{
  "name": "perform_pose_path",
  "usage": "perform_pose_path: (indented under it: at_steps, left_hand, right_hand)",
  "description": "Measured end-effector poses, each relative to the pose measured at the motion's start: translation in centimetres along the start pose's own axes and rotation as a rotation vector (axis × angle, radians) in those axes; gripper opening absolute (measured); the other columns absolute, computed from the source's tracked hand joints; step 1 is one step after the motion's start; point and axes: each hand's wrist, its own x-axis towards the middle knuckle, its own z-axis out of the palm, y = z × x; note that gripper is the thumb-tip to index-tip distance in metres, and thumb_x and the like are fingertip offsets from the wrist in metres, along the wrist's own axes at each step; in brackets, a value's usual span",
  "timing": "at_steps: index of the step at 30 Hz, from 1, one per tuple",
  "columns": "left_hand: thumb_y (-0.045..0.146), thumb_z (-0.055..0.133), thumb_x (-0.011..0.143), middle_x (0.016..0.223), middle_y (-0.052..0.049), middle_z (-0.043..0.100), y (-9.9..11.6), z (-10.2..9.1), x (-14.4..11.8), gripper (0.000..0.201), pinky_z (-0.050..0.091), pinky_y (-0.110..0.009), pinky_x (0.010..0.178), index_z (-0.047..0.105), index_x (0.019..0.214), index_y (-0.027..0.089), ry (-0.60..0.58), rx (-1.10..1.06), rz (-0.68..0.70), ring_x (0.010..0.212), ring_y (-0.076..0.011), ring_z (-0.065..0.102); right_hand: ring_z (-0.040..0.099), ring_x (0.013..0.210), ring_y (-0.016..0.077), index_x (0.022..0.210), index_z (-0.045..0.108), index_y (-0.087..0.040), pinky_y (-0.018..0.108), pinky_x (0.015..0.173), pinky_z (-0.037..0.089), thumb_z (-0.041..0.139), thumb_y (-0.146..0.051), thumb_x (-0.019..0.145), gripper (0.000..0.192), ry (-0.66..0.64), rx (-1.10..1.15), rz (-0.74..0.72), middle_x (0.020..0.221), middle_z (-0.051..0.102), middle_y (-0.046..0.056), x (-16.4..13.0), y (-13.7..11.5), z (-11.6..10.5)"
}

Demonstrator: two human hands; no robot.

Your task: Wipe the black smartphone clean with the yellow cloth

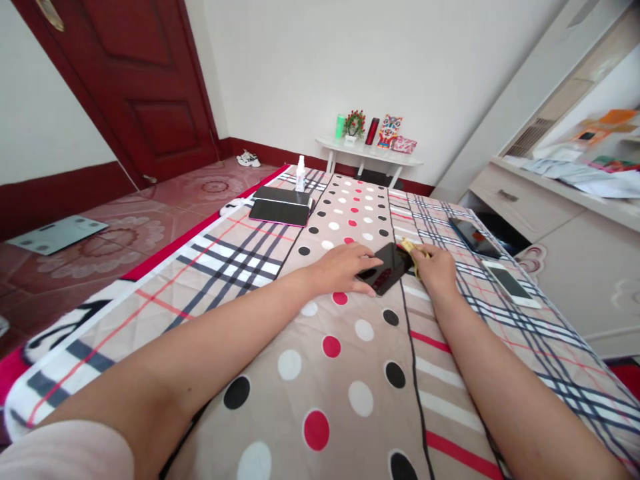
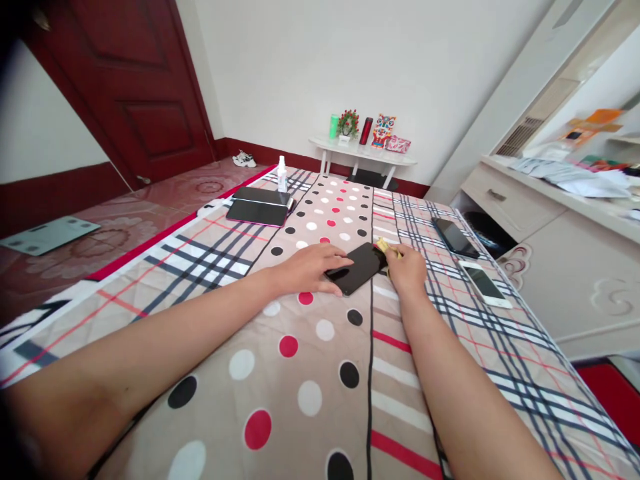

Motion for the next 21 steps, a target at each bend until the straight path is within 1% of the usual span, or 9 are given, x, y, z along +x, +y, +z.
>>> perform_pose_path:
  at_steps: [3,6,10,12,14,16,18,20,21]
  left_hand:
    - [0.056,0.072,0.09,0.14,-0.016,0.058,1.6,0.0,0.4,0.068,0.052,-0.037,0.1,0.055,0.147,0.021,-0.044,0.079,0.007,0.125,-0.0298,0.06]
    - [0.053,0.07,0.093,0.134,-0.018,0.061,2.7,0.0,0.5,0.069,0.051,-0.035,0.094,0.05,0.15,0.021,-0.064,0.136,0.005,0.116,-0.0293,0.063]
    - [0.055,0.062,0.096,0.133,-0.02,0.062,3.0,0.1,0.5,0.069,0.049,-0.037,0.093,0.046,0.153,0.019,-0.056,0.153,-0.01,0.115,-0.0316,0.063]
    - [0.056,0.057,0.098,0.13,-0.02,0.064,2.9,0.0,0.5,0.067,0.049,-0.038,0.091,0.047,0.153,0.017,-0.038,0.136,-0.037,0.113,-0.0334,0.064]
    - [0.055,0.055,0.1,0.123,-0.019,0.067,2.7,-0.2,0.5,0.064,0.049,-0.038,0.088,0.05,0.15,0.016,-0.006,0.105,-0.086,0.107,-0.0331,0.065]
    - [0.051,0.053,0.101,0.112,-0.017,0.071,2.5,-0.5,0.4,0.057,0.049,-0.036,0.086,0.054,0.147,0.018,0.04,0.056,-0.153,0.1,-0.0304,0.067]
    - [0.046,0.05,0.102,0.102,-0.014,0.073,2.2,-0.7,0.3,0.047,0.049,-0.034,0.085,0.061,0.139,0.019,0.1,-0.014,-0.23,0.094,-0.0267,0.068]
    - [0.041,0.042,0.103,0.095,-0.012,0.072,1.9,-0.8,0.2,0.042,0.049,-0.03,0.08,0.068,0.124,0.015,0.156,-0.115,-0.308,0.088,-0.0229,0.068]
    - [0.039,0.036,0.104,0.093,-0.012,0.072,1.8,-0.8,0.2,0.044,0.049,-0.028,0.076,0.069,0.116,0.012,0.171,-0.18,-0.34,0.085,-0.0208,0.069]
  right_hand:
    - [0.055,0.077,0.0139,0.111,0.079,-0.015,0.026,0.075,0.034,0.058,-0.032,0.086,0.037,-0.005,0.073,0.027,0.097,0.071,0.007,0.0,0.1,0.2]
    - [0.055,0.077,0.0135,0.108,0.079,-0.013,0.026,0.077,0.035,0.059,-0.032,0.083,0.037,-0.001,0.143,0.028,0.098,0.071,0.007,0.0,0.0,0.3]
    - [0.057,0.081,0.0133,0.106,0.078,-0.01,0.025,0.078,0.038,0.06,-0.032,0.081,0.038,0.011,0.241,0.029,0.097,0.07,0.007,0.1,0.3,0.6]
    - [0.057,0.079,0.012,0.107,0.076,-0.008,0.023,0.075,0.039,0.059,-0.034,0.082,0.04,0.015,0.3,0.027,0.094,0.069,0.007,0.2,0.5,0.8]
    - [0.055,0.077,0.0106,0.108,0.075,-0.006,0.022,0.072,0.04,0.056,-0.036,0.084,0.042,0.029,0.36,0.017,0.091,0.067,0.007,0.3,0.6,0.9]
    - [0.054,0.076,0.0095,0.108,0.073,-0.006,0.021,0.071,0.04,0.054,-0.038,0.085,0.044,0.054,0.41,0.012,0.09,0.066,0.006,0.3,0.7,1.0]
    - [0.053,0.075,0.0091,0.105,0.072,-0.005,0.02,0.069,0.04,0.055,-0.038,0.084,0.043,0.077,0.445,0.02,0.088,0.064,0.006,0.2,0.7,0.9]
    - [0.051,0.074,0.0089,0.102,0.071,-0.005,0.02,0.068,0.04,0.056,-0.039,0.082,0.042,0.097,0.468,0.032,0.087,0.063,0.006,0.1,0.6,0.9]
    - [0.051,0.074,0.0088,0.101,0.071,-0.004,0.02,0.067,0.039,0.056,-0.039,0.082,0.042,0.107,0.477,0.035,0.087,0.063,0.006,0.1,0.6,0.9]
